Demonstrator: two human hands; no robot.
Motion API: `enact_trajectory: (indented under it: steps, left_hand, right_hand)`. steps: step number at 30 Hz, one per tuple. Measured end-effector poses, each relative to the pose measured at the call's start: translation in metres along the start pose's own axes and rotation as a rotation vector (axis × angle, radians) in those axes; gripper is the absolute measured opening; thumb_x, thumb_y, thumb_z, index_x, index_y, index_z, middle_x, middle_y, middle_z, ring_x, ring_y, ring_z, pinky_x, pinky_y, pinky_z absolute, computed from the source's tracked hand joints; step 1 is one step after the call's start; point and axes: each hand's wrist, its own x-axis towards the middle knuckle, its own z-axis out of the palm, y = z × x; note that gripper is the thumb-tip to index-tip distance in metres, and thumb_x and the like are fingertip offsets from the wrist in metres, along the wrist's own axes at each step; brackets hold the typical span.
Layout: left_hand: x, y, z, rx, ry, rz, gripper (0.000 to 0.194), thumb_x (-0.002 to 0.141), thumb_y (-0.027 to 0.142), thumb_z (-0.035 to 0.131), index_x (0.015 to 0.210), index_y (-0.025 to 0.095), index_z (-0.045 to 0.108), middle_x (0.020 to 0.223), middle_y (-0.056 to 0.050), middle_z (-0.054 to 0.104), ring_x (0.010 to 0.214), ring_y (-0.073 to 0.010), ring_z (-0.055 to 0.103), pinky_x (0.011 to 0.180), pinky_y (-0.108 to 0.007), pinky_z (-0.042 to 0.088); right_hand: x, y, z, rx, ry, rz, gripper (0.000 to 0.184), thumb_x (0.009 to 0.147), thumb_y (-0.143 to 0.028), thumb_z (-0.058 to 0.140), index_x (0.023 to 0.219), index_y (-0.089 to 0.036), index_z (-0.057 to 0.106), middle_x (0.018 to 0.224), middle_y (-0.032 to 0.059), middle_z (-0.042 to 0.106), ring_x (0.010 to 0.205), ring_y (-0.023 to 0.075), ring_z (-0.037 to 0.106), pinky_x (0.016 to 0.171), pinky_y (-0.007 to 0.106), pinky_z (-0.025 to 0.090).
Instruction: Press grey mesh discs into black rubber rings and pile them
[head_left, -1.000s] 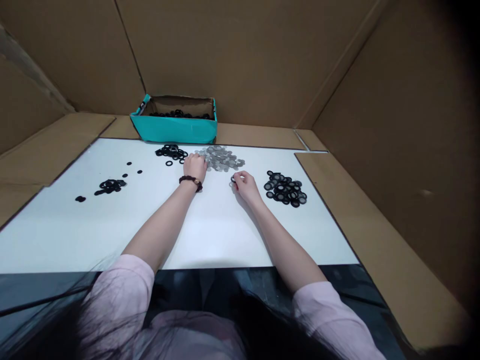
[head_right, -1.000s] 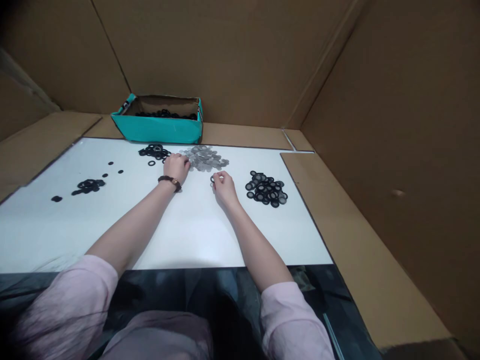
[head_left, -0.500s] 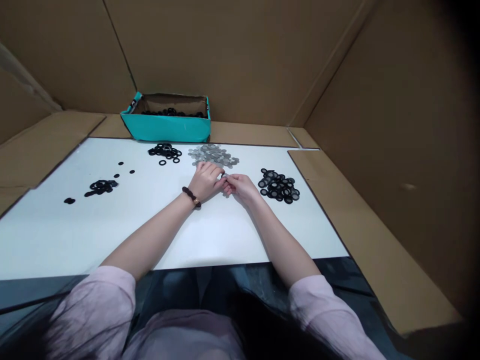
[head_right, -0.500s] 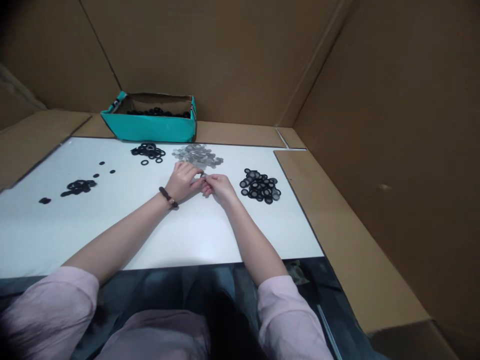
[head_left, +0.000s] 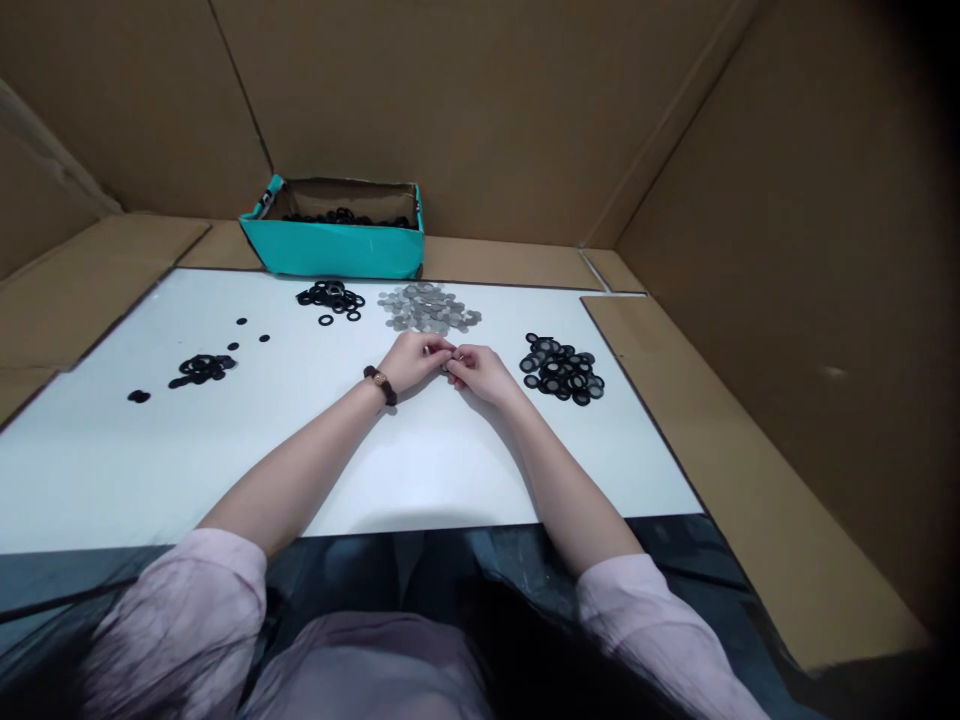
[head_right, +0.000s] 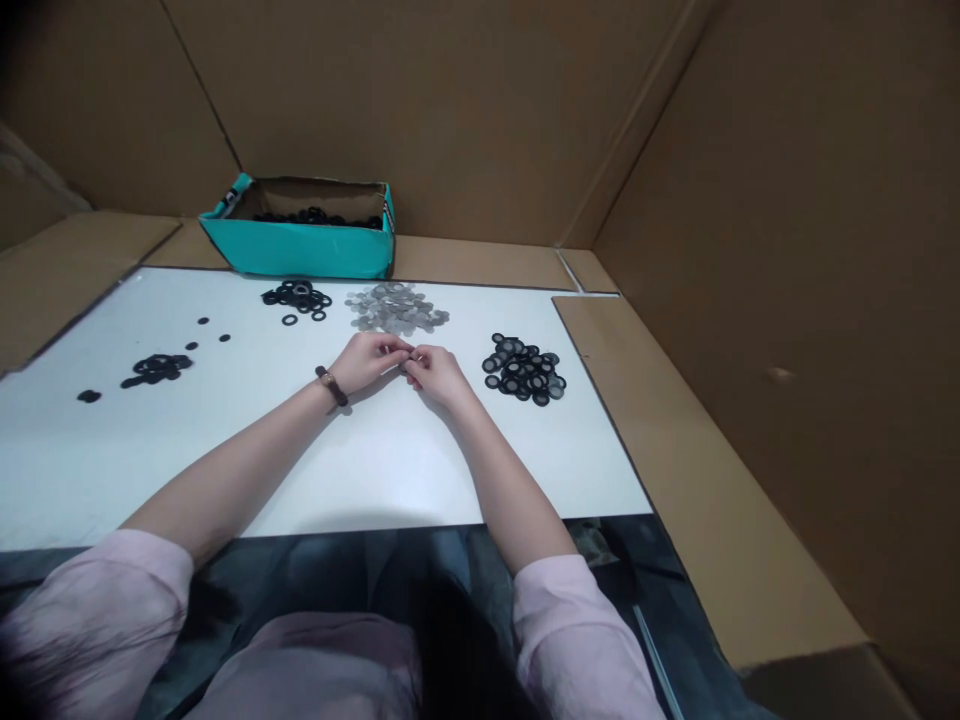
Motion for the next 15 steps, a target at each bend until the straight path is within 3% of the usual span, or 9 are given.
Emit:
enact_trajectory:
  steps: [6, 11, 15]
  left_hand:
    - [0.001, 0.001, -0.001, -0.001, -0.042, -0.131, 0.016, 0.07, 0.027, 0.062, 0.073, 0.014, 0.072, 0.073, -0.005, 0.071, 0.072, -0.0179, 0.063, 0.071, -0.028, 0.047]
    - [0.0, -0.002, 0.004, -0.351, -0.01, -0.279, 0.012, 0.066, 0.025, 0.064, 0.07, 0.014, 0.065, 0.067, -0.003, 0.066, 0.065, -0.0141, 0.058, 0.065, -0.027, 0.047]
    - [-0.001, 0.002, 0.01, -0.451, 0.069, -0.339, 0.009, 0.066, 0.023, 0.062, 0.064, 0.014, 0.061, 0.057, -0.001, 0.058, 0.058, -0.0118, 0.051, 0.061, -0.027, 0.045]
  right_hand:
    - [-0.004, -0.008, 0.0, -0.295, 0.112, -0.069, 0.009, 0.072, -0.02, 0.057, 0.064, -0.018, 0.053, 0.055, -0.0033, 0.052, 0.055, 0.0106, 0.047, 0.059, 0.024, 0.035]
    - [-0.006, -0.01, -0.001, -0.262, 0.081, -0.096, 0.009, 0.073, -0.024, 0.055, 0.068, -0.017, 0.054, 0.058, -0.0033, 0.053, 0.057, 0.0106, 0.045, 0.06, 0.024, 0.034]
    - [-0.006, -0.007, -0.002, -0.231, 0.153, -0.081, 0.01, 0.073, -0.023, 0.054, 0.065, -0.017, 0.055, 0.054, -0.0025, 0.053, 0.055, 0.0114, 0.046, 0.06, 0.025, 0.036]
